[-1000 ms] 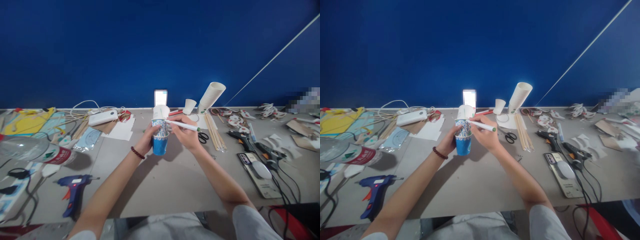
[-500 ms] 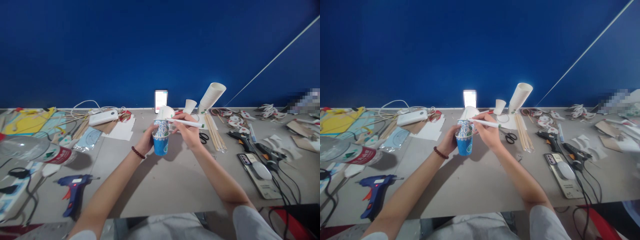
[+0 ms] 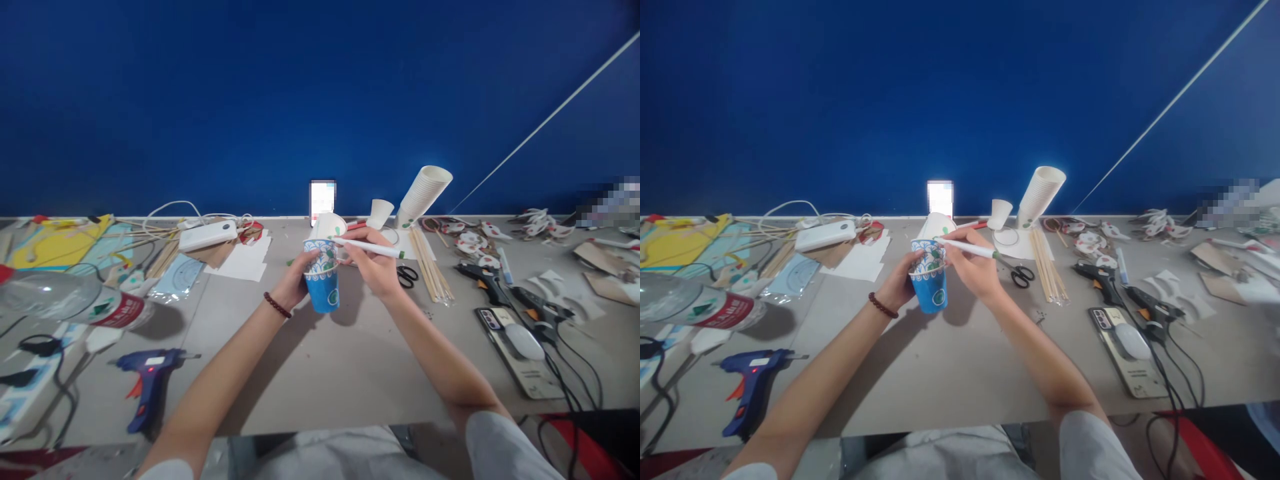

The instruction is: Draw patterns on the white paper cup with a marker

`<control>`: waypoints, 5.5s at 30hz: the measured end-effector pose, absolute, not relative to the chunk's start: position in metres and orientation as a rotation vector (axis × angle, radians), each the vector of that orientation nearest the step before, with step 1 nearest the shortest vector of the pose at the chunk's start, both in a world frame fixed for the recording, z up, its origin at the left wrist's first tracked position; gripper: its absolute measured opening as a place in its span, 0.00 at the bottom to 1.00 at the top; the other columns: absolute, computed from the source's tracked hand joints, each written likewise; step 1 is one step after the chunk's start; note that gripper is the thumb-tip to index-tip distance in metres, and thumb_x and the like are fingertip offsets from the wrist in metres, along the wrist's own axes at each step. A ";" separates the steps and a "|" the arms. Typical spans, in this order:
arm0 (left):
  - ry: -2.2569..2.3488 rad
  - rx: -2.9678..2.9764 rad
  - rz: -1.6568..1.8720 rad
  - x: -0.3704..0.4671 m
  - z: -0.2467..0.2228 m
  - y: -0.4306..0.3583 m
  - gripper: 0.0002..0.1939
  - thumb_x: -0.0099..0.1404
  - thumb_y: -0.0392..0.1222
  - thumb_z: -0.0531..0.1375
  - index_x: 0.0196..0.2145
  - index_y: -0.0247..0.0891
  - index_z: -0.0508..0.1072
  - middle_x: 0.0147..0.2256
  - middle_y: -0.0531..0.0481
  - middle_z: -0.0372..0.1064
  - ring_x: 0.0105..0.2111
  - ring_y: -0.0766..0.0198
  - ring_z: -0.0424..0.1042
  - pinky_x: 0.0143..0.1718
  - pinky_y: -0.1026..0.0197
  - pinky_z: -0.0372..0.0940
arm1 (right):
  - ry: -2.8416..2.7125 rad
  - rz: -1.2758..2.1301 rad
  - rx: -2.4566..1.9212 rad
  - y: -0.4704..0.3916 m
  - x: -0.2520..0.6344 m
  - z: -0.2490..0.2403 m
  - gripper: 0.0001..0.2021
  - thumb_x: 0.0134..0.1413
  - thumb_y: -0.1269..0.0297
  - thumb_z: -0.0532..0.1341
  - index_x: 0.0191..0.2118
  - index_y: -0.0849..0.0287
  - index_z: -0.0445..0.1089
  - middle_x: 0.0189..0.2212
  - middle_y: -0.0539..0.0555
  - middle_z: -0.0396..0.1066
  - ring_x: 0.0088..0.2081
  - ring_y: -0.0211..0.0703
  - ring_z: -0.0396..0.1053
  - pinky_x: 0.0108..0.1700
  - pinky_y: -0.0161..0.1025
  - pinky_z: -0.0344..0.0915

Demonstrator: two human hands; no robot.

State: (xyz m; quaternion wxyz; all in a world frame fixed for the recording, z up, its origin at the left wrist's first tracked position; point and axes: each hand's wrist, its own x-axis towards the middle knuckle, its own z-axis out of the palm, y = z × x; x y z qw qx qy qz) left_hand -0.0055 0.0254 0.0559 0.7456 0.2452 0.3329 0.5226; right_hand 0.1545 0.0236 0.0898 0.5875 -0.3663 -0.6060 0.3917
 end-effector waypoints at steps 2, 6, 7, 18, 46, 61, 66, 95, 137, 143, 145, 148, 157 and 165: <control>0.731 0.521 1.155 -0.005 0.057 0.026 0.16 0.53 0.43 0.69 0.38 0.34 0.78 0.36 0.47 0.79 0.34 0.60 0.76 0.40 0.59 0.69 | -1.438 0.886 -0.854 0.024 0.155 0.087 0.05 0.57 0.62 0.65 0.37 0.55 0.75 0.36 0.53 0.75 0.37 0.42 0.76 0.30 0.37 0.78; 0.719 0.503 1.180 -0.004 0.059 0.025 0.15 0.51 0.43 0.70 0.35 0.34 0.78 0.35 0.48 0.79 0.33 0.62 0.75 0.38 0.60 0.68 | -1.496 0.813 -0.915 0.023 0.155 0.084 0.07 0.58 0.60 0.65 0.39 0.55 0.76 0.39 0.54 0.77 0.38 0.44 0.77 0.35 0.41 0.79; 0.720 0.503 1.183 -0.004 0.059 0.025 0.15 0.50 0.43 0.70 0.35 0.35 0.78 0.35 0.48 0.79 0.32 0.62 0.75 0.38 0.61 0.68 | -1.507 0.800 -0.927 0.023 0.155 0.083 0.07 0.58 0.59 0.65 0.40 0.55 0.76 0.40 0.55 0.78 0.39 0.44 0.77 0.36 0.42 0.79; 0.712 0.547 1.192 -0.004 0.062 0.023 0.15 0.50 0.43 0.71 0.35 0.35 0.78 0.35 0.49 0.79 0.33 0.62 0.76 0.39 0.61 0.68 | -1.531 0.765 -0.934 0.021 0.153 0.085 0.07 0.58 0.61 0.65 0.40 0.56 0.76 0.40 0.55 0.79 0.35 0.42 0.77 0.34 0.40 0.79; 0.756 0.601 1.182 -0.006 0.065 0.022 0.16 0.52 0.44 0.70 0.39 0.36 0.77 0.37 0.48 0.79 0.37 0.58 0.76 0.43 0.58 0.68 | -1.553 0.723 -0.967 0.022 0.154 0.086 0.06 0.57 0.62 0.64 0.39 0.56 0.76 0.39 0.55 0.79 0.35 0.42 0.77 0.32 0.39 0.77; 0.744 0.603 1.182 -0.005 0.068 0.021 0.17 0.53 0.44 0.70 0.39 0.36 0.77 0.41 0.46 0.80 0.41 0.57 0.77 0.44 0.59 0.69 | -1.538 0.758 -0.955 0.020 0.154 0.087 0.06 0.56 0.62 0.64 0.38 0.56 0.76 0.40 0.55 0.80 0.35 0.41 0.77 0.30 0.38 0.75; 0.734 0.595 1.182 -0.006 0.068 0.021 0.15 0.52 0.44 0.70 0.38 0.36 0.77 0.39 0.47 0.80 0.38 0.58 0.77 0.43 0.59 0.69 | -1.542 0.753 -0.949 0.021 0.154 0.088 0.06 0.56 0.63 0.64 0.38 0.56 0.76 0.40 0.55 0.79 0.35 0.41 0.77 0.30 0.38 0.75; 0.730 0.621 1.171 -0.006 0.067 0.021 0.16 0.51 0.46 0.70 0.37 0.37 0.77 0.42 0.45 0.80 0.41 0.53 0.78 0.45 0.55 0.70 | -1.500 0.781 -0.931 0.020 0.154 0.090 0.06 0.57 0.61 0.64 0.38 0.57 0.75 0.39 0.55 0.78 0.34 0.43 0.77 0.31 0.40 0.77; 0.727 0.651 1.170 -0.007 0.066 0.021 0.18 0.52 0.47 0.70 0.38 0.36 0.77 0.41 0.45 0.79 0.43 0.54 0.77 0.45 0.56 0.69 | -1.490 0.780 -0.925 0.019 0.153 0.088 0.06 0.57 0.62 0.64 0.38 0.56 0.75 0.39 0.55 0.78 0.39 0.45 0.77 0.33 0.41 0.77; 0.748 0.651 1.171 -0.007 0.065 0.022 0.17 0.51 0.46 0.71 0.37 0.36 0.77 0.42 0.46 0.79 0.42 0.55 0.77 0.43 0.58 0.69 | -1.493 0.772 -0.922 0.019 0.153 0.089 0.06 0.57 0.62 0.64 0.39 0.56 0.75 0.39 0.54 0.78 0.38 0.44 0.77 0.31 0.39 0.76; 0.749 0.649 1.171 -0.007 0.066 0.022 0.17 0.51 0.46 0.71 0.37 0.36 0.76 0.42 0.46 0.79 0.41 0.56 0.77 0.42 0.58 0.69 | -1.493 0.773 -0.919 0.020 0.153 0.088 0.06 0.57 0.62 0.64 0.39 0.56 0.75 0.39 0.55 0.78 0.38 0.44 0.77 0.31 0.39 0.76; 0.746 0.647 1.173 -0.006 0.066 0.022 0.17 0.51 0.46 0.71 0.37 0.36 0.76 0.42 0.46 0.79 0.41 0.56 0.77 0.43 0.59 0.69 | -1.492 0.771 -0.915 0.020 0.154 0.087 0.06 0.57 0.62 0.64 0.38 0.56 0.75 0.39 0.55 0.78 0.38 0.45 0.77 0.32 0.40 0.76; 0.745 0.624 1.172 -0.006 0.065 0.021 0.18 0.51 0.46 0.71 0.38 0.37 0.77 0.43 0.45 0.79 0.43 0.54 0.77 0.47 0.56 0.69 | -1.491 0.774 -0.932 0.019 0.153 0.089 0.06 0.56 0.63 0.64 0.38 0.57 0.75 0.39 0.55 0.79 0.38 0.44 0.77 0.31 0.40 0.76; 0.746 0.637 1.162 -0.006 0.066 0.021 0.20 0.53 0.46 0.70 0.42 0.37 0.77 0.43 0.46 0.79 0.44 0.54 0.77 0.46 0.56 0.69 | -1.478 0.788 -0.941 0.019 0.153 0.091 0.05 0.56 0.62 0.64 0.37 0.56 0.74 0.38 0.53 0.77 0.37 0.42 0.77 0.31 0.39 0.77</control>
